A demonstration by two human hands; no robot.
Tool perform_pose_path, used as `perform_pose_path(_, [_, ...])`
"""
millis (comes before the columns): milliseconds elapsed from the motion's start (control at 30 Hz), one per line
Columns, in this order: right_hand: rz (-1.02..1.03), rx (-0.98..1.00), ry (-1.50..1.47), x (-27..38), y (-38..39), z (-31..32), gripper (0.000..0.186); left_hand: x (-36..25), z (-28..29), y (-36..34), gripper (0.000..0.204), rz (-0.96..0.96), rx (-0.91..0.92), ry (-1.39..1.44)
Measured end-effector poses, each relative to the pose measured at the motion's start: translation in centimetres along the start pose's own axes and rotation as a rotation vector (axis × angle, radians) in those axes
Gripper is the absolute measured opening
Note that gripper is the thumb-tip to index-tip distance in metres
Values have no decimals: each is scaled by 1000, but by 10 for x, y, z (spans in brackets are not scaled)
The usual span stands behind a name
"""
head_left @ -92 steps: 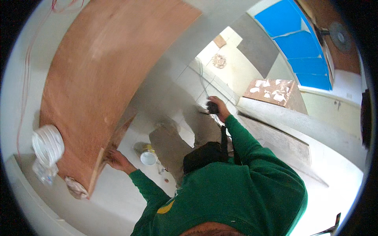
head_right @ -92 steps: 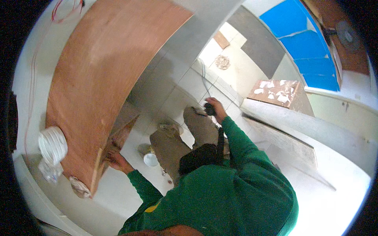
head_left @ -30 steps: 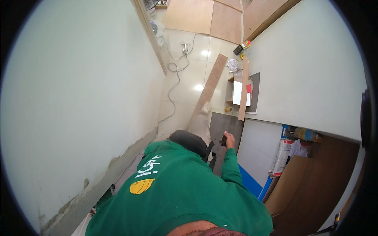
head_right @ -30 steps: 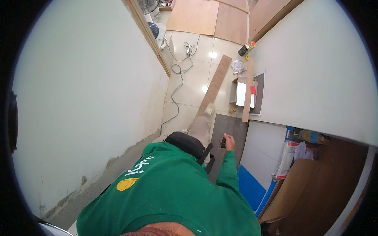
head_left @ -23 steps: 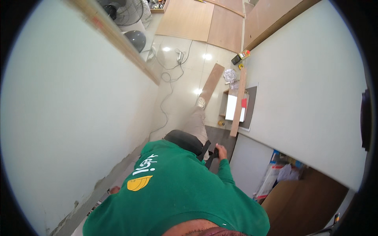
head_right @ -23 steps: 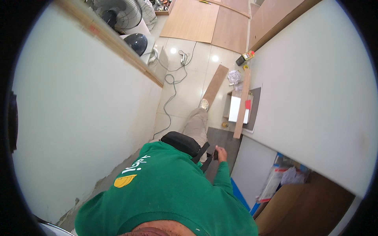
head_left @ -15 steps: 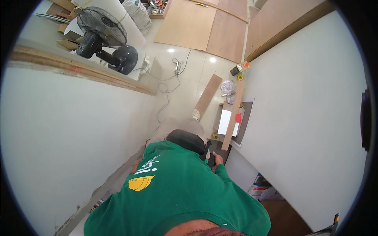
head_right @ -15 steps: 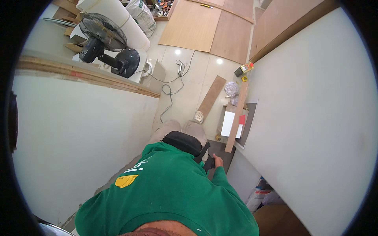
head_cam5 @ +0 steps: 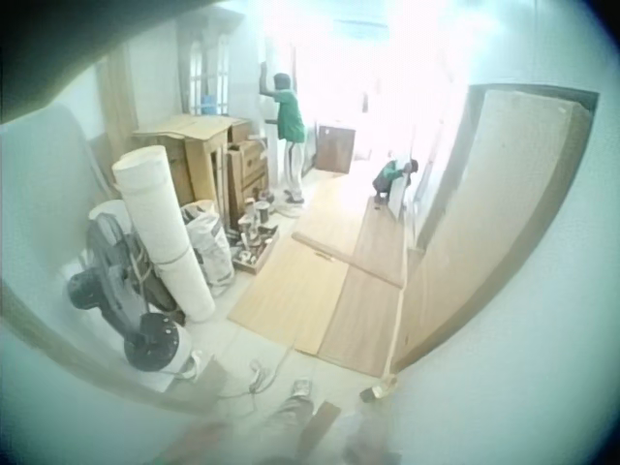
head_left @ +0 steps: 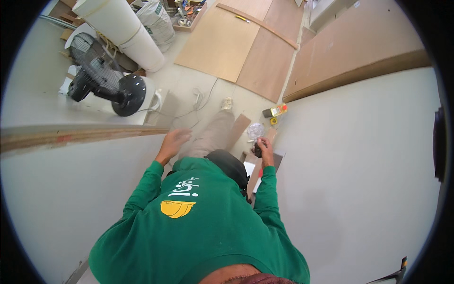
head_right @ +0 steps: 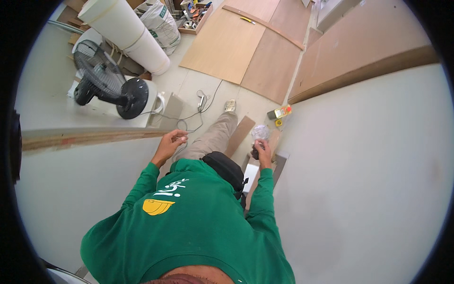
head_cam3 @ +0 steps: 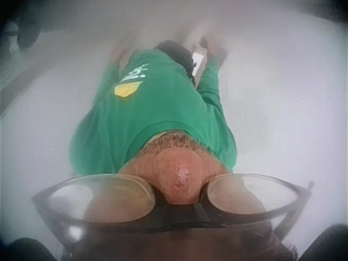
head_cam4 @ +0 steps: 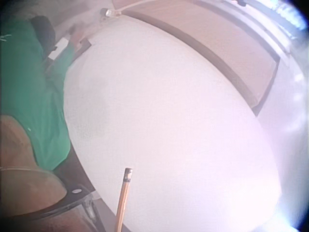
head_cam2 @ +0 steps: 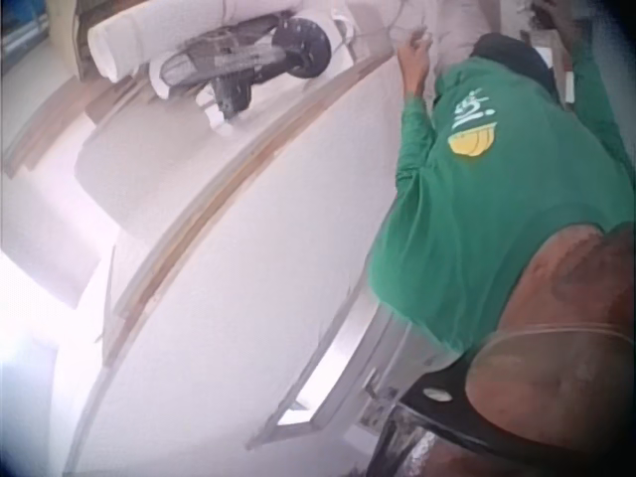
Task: The person measures and marks a large plywood sheet on the floor using a tape measure and a pencil. They also measure a wooden cabinet and mark the plywood accordingly.
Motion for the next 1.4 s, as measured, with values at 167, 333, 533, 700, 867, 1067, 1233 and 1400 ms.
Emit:
perform_pose_path(167, [49,98,185,64,-86,-36,30,-85,-61,-143,30,-65,132,-16])
perform_pose_path(333, [-10,169,365,157,-162,-44,26,-164,-76,-277,29,-155,157,-5])
perform_pose_path(533, [-169,217,432,256,-228,-28,17,-204,-61,-389,30,-71,114,43])
perform_pose_path(700, [-112,247,873,272,-284,25,11,-190,-25,-444,30,-44,-24,-33])
perform_pose_path(867, [-205,447,704,275,-336,18,12,-121,-6,-465,28,83,-172,-113])
perform_pose_path(1067, [-281,693,872,355,-465,3,12,10,-30,-437,31,526,-472,444])
perform_pose_path(1233, [-359,868,933,436,-539,-25,9,66,-123,-384,33,814,-821,781])
perform_pose_path(1400, [-441,1002,1044,482,-595,-44,10,47,-197,-426,29,703,-746,608])
Point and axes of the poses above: each hand's wrist, its own y-axis away from the middle knuckle, its own z-axis out of the back of the hand, x = y × z, the point moved 10 cm from there along -y, towards the middle knuckle
